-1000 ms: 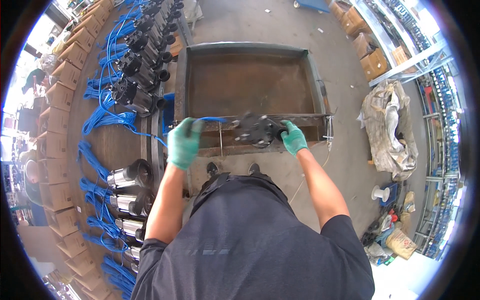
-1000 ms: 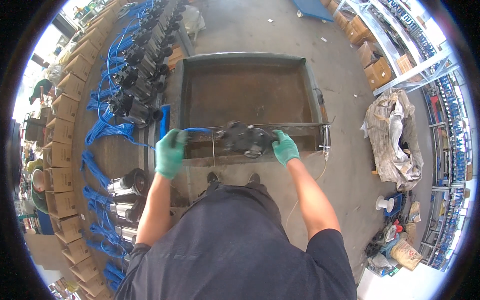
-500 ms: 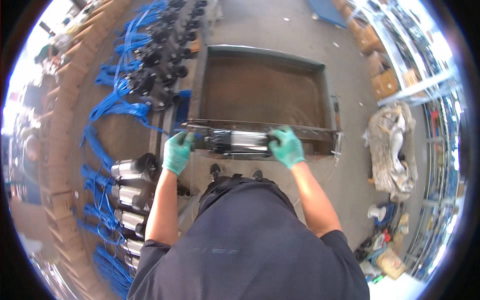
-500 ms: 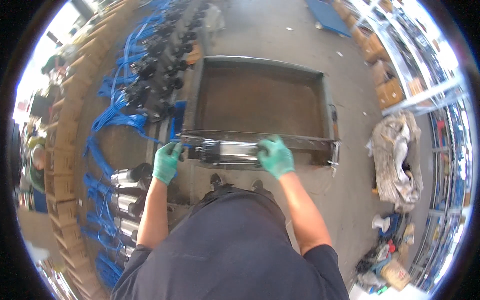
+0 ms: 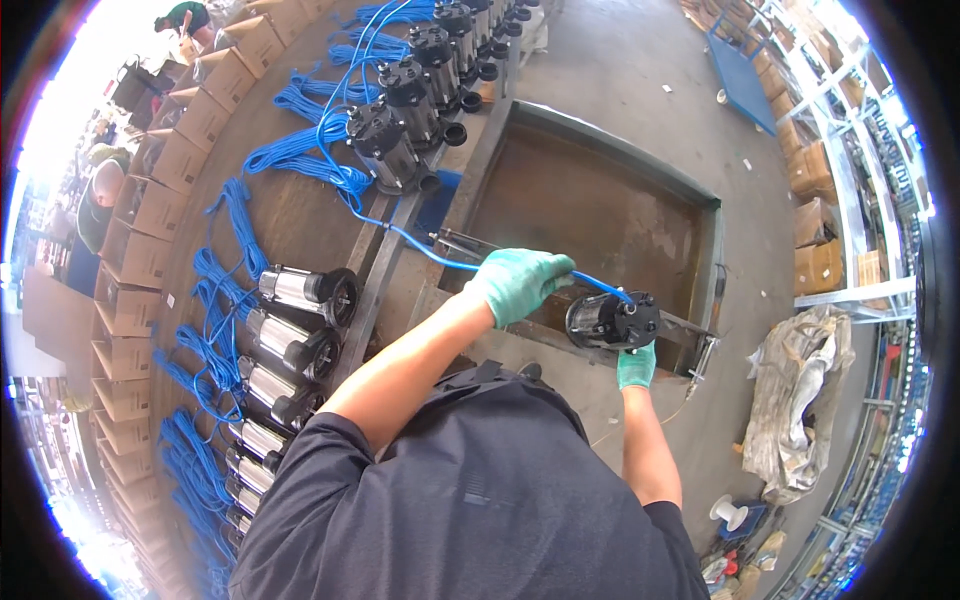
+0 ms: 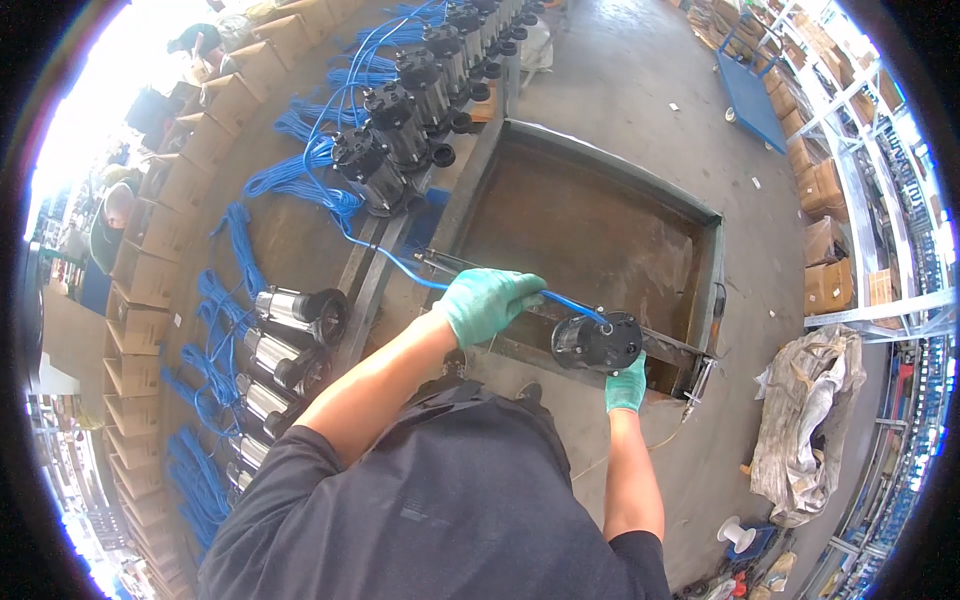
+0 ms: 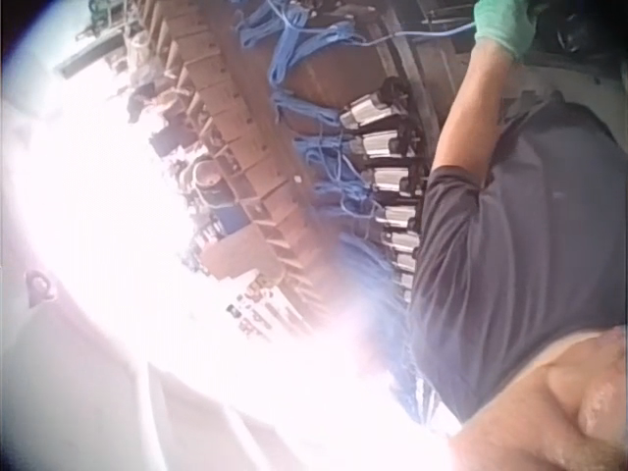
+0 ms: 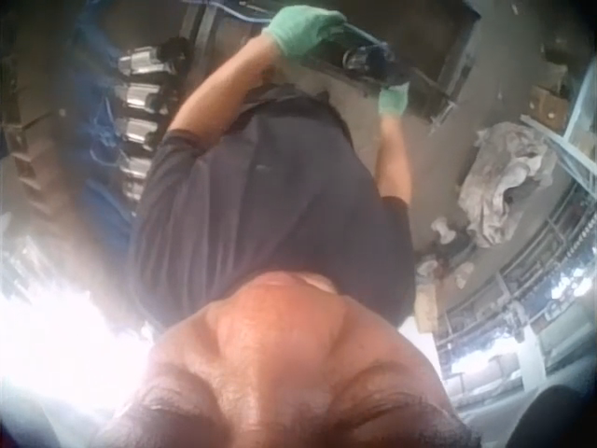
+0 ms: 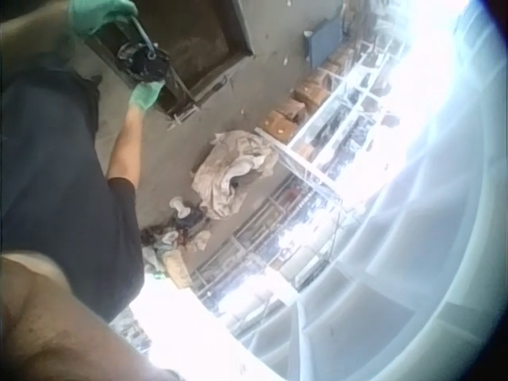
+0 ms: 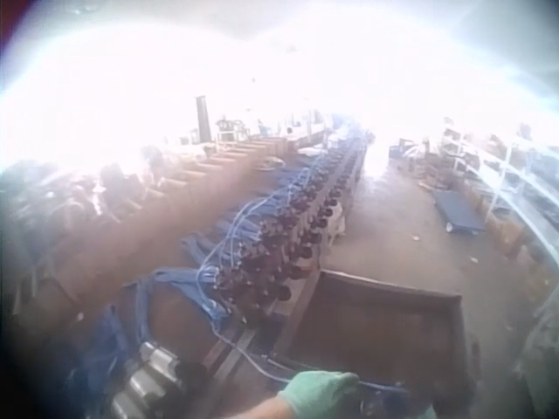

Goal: The person tests water pumps by mounting each pump into a testing fixture, submerging it in a water tank, lifting it out, and placing it in a line on the workbench.

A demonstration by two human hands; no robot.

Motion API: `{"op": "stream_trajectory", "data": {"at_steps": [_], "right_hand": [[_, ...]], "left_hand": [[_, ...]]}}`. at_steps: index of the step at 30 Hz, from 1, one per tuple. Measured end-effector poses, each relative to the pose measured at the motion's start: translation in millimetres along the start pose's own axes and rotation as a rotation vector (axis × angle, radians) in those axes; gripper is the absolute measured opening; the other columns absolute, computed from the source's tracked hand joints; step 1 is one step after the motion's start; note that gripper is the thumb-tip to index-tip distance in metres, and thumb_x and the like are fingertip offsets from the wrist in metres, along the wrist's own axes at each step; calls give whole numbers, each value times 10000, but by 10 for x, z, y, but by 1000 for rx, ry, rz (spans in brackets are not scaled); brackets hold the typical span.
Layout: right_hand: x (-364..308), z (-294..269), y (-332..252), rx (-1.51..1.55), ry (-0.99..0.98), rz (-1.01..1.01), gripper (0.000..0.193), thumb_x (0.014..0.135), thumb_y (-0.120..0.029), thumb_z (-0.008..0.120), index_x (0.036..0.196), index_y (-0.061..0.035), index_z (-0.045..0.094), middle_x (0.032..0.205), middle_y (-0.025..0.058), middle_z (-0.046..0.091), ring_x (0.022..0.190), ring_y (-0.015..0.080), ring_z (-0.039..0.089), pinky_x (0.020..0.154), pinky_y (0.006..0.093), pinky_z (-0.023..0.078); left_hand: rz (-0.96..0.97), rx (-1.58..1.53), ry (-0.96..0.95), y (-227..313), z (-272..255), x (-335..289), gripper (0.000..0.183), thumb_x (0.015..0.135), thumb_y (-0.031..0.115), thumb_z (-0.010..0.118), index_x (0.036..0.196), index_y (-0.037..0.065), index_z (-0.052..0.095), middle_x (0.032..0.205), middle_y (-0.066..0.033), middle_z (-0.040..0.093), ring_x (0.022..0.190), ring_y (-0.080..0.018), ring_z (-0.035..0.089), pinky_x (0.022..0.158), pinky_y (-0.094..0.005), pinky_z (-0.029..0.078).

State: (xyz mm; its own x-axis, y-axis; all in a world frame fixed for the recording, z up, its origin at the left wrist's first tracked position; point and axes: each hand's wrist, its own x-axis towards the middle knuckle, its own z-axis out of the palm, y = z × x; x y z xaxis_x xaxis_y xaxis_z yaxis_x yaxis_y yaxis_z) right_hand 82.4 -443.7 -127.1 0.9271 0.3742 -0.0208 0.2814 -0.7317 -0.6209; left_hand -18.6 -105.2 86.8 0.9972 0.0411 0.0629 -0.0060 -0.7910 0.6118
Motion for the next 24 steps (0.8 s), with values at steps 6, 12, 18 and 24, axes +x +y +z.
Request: {"op": "stream_trajectory", "data": {"at_steps": [6,12,18,24], "right_hand": [[-15,23,-25,243,31,103,547,984,-2,574,1508,-39,419,1477,96,580,1343,229,567,1152,346,429],[28,-2,341,-9,-18,7,388,957,37,541,1333,-36,609,1322,71,674,1198,193,629,1068,328,482],[92,-176,-266,748,-232,261,553,876,76,550,1414,-48,571,1183,36,661,1000,129,628,914,277,533],[187,-4,-877,807,-358,120,668,844,35,622,1491,-81,508,1296,68,649,1108,192,658,914,337,585]], "left_hand": [[24,-2,9,-116,34,-184,255,998,319,628,1141,123,703,967,-140,741,889,-386,707,760,-479,566],[-4,102,88,-319,-252,-347,231,974,324,658,1080,122,694,905,-136,729,833,-390,701,712,-483,558],[-263,293,310,-952,-1125,-794,336,882,470,737,891,134,721,780,-111,704,747,-355,697,653,-448,544],[-112,526,122,-1463,-1336,-904,298,898,455,685,886,157,701,818,-63,700,809,-305,709,677,-437,558]]}}
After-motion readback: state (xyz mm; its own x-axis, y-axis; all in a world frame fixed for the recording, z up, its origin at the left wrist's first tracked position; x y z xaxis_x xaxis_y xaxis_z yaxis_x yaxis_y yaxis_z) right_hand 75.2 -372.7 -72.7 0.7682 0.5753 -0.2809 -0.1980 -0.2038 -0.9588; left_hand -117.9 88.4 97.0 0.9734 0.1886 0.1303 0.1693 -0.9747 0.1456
